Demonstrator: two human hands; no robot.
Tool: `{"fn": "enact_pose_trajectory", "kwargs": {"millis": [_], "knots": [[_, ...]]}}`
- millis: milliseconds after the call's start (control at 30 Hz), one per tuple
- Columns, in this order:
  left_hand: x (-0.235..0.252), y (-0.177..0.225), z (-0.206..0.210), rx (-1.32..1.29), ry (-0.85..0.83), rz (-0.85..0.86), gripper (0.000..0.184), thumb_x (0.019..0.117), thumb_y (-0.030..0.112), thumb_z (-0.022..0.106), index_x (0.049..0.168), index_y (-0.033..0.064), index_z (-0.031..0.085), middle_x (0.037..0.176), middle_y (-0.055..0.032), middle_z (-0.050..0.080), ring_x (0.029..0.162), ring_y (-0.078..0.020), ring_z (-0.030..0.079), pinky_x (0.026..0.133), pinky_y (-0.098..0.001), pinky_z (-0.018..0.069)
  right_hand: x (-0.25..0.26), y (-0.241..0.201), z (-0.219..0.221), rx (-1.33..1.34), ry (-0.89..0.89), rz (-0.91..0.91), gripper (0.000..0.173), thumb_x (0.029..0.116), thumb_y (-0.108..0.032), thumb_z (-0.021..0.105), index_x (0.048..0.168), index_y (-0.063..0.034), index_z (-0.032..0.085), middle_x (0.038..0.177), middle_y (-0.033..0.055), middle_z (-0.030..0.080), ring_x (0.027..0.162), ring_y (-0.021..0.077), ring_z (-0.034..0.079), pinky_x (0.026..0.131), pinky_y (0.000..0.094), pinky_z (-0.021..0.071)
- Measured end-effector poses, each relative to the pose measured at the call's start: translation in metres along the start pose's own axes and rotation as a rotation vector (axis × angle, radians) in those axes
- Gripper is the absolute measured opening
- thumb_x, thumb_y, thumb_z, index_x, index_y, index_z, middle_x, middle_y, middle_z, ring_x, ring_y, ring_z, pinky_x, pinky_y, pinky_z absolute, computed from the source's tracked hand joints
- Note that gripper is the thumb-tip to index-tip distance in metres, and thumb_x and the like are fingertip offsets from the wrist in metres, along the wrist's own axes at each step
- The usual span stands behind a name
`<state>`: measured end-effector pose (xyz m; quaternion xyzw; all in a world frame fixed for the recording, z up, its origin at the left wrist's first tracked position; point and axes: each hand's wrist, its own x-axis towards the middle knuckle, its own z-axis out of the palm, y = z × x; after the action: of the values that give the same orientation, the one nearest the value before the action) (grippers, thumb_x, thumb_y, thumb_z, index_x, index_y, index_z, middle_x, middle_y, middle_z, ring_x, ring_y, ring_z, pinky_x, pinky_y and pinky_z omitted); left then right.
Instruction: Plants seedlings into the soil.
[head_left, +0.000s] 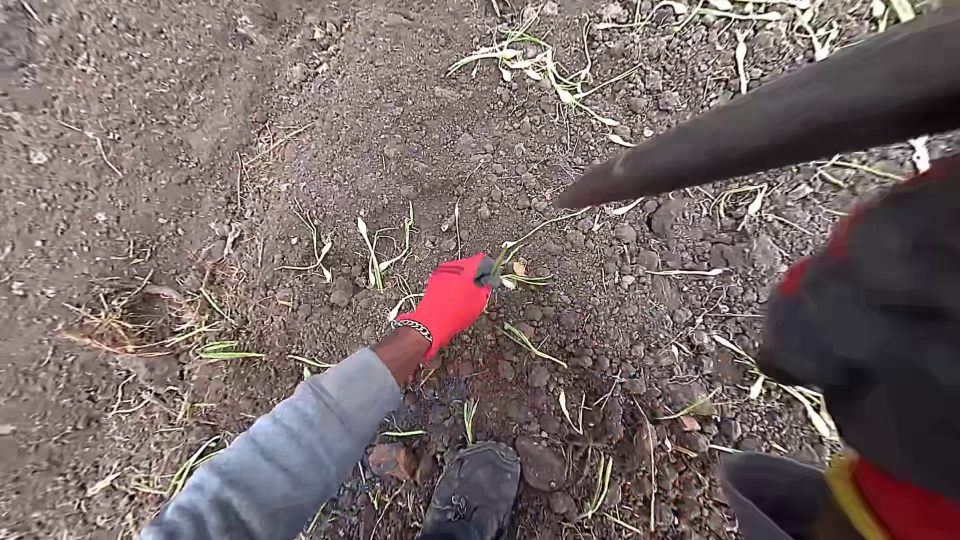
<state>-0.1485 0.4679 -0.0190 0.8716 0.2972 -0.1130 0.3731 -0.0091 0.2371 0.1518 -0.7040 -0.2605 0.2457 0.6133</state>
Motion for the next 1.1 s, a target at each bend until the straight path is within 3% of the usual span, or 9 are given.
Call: {"fn": "enact_pose_trajectory", "kwargs": {"millis": [67, 167, 367, 433, 567, 733, 900, 1033, 1100], "knots": [[-0.005, -0.005, -0.039, -0.129, 0.107, -0.074, 0.019, 0.1039, 0.022, 0.061, 0.111, 0.0068, 0.071, 0.098, -0.0114, 0.073, 0.088, -0.0241, 0.073, 0.084, -0.0512, 0.0609, 0.012, 0.074, 0.085, -0.434, 0.089, 0.178, 0.017, 0.0995, -0.024, 0.062, 0.110, -0.0102, 0.065, 0.081, 0.0052, 0.065, 0.068, 0.0189, 0.064, 0.059, 0.0418, 0.0552], [-0.004, 0.003, -0.049, -0.303, 0.242, -0.103, 0.015, 0.1023, 0.020, 0.064, 0.108, 0.0077, 0.070, 0.089, -0.0072, 0.071, 0.068, -0.0179, 0.069, 0.065, -0.0415, 0.0619, -0.015, 0.199, 0.128, -0.635, -0.156, 0.402, 0.034, 0.0996, -0.032, 0.062, 0.121, -0.0048, 0.065, 0.099, 0.0204, 0.069, 0.091, 0.0397, 0.069, 0.077, 0.0661, 0.0534], [-0.035, -0.026, 0.091, -0.324, -0.195, -0.193, 0.027, 0.1029, 0.027, 0.062, 0.123, 0.0098, 0.068, 0.108, -0.0117, 0.073, 0.097, -0.0244, 0.073, 0.089, -0.0495, 0.0605, -0.060, 0.104, 0.069, -0.666, 0.046, 0.337, 0.036, 0.0923, -0.038, 0.061, 0.115, -0.0112, 0.069, 0.084, 0.0002, 0.071, 0.073, 0.0126, 0.069, 0.065, 0.0412, 0.0592], [-0.038, -0.032, 0.069, -0.184, -0.225, -0.105, 0.049, 0.0983, 0.036, 0.071, 0.141, 0.0142, 0.060, 0.133, -0.0120, 0.066, 0.119, -0.0280, 0.066, 0.104, -0.0525, 0.0527, -0.076, 0.115, 0.071, -0.716, 0.041, 0.339, 0.039, 0.0920, -0.036, 0.062, 0.116, -0.0059, 0.070, 0.088, 0.0060, 0.073, 0.080, 0.0179, 0.071, 0.072, 0.0449, 0.0583], [-0.048, -0.051, 0.011, 0.259, -0.134, -0.133, 0.051, 0.0996, 0.031, 0.067, 0.146, 0.0131, 0.055, 0.136, -0.0183, 0.062, 0.107, -0.0386, 0.070, 0.087, -0.0593, 0.0581, -0.062, 0.145, 0.087, -0.850, -0.232, 0.575, 0.040, 0.0963, -0.033, 0.063, 0.127, -0.0075, 0.066, 0.103, 0.0138, 0.073, 0.099, 0.0299, 0.071, 0.089, 0.0559, 0.0548], [-0.060, -0.079, 0.002, 0.362, -0.228, -0.205, 0.042, 0.0997, 0.017, 0.063, 0.141, 0.0150, 0.058, 0.128, -0.0167, 0.066, 0.107, -0.0382, 0.069, 0.085, -0.0596, 0.0571, 0.010, 0.006, 0.078, -0.531, -0.022, 0.216, 0.024, 0.0982, -0.039, 0.063, 0.110, -0.0183, 0.068, 0.067, -0.0007, 0.061, 0.045, 0.0140, 0.054, 0.039, 0.0358, 0.0482], [-0.087, -0.098, -0.056, 0.292, 0.100, -0.137, 0.030, 0.1051, 0.032, 0.058, 0.128, 0.0184, 0.072, 0.123, -0.0096, 0.072, 0.104, -0.0314, 0.072, 0.086, -0.0583, 0.0585, 0.048, -0.024, 0.098, -0.185, 0.027, 0.062, 0.016, 0.1083, -0.033, 0.052, 0.113, -0.0192, 0.056, 0.061, -0.0054, 0.052, 0.040, 0.0048, 0.048, 0.035, 0.0240, 0.0452], [-0.068, -0.075, -0.110, 0.521, 0.185, -0.128, 0.026, 0.1020, 0.031, 0.062, 0.124, 0.0217, 0.072, 0.114, -0.0120, 0.071, 0.087, -0.0340, 0.073, 0.068, -0.0574, 0.0583, 0.024, 0.153, 0.200, -0.609, -0.200, 0.345, 0.029, 0.0992, -0.032, 0.064, 0.115, -0.0081, 0.065, 0.087, 0.0146, 0.068, 0.077, 0.0327, 0.068, 0.068, 0.0586, 0.0554], [-0.050, -0.047, -0.090, 0.582, -0.016, -0.140, 0.025, 0.0996, 0.025, 0.064, 0.122, 0.0204, 0.072, 0.117, -0.0147, 0.068, 0.087, -0.0355, 0.071, 0.069, -0.0569, 0.0582, 0.002, 0.183, 0.203, -0.659, -0.325, 0.506, 0.037, 0.0990, -0.031, 0.064, 0.127, -0.0068, 0.064, 0.105, 0.0178, 0.071, 0.100, 0.0349, 0.070, 0.089, 0.0606, 0.0538]]}}
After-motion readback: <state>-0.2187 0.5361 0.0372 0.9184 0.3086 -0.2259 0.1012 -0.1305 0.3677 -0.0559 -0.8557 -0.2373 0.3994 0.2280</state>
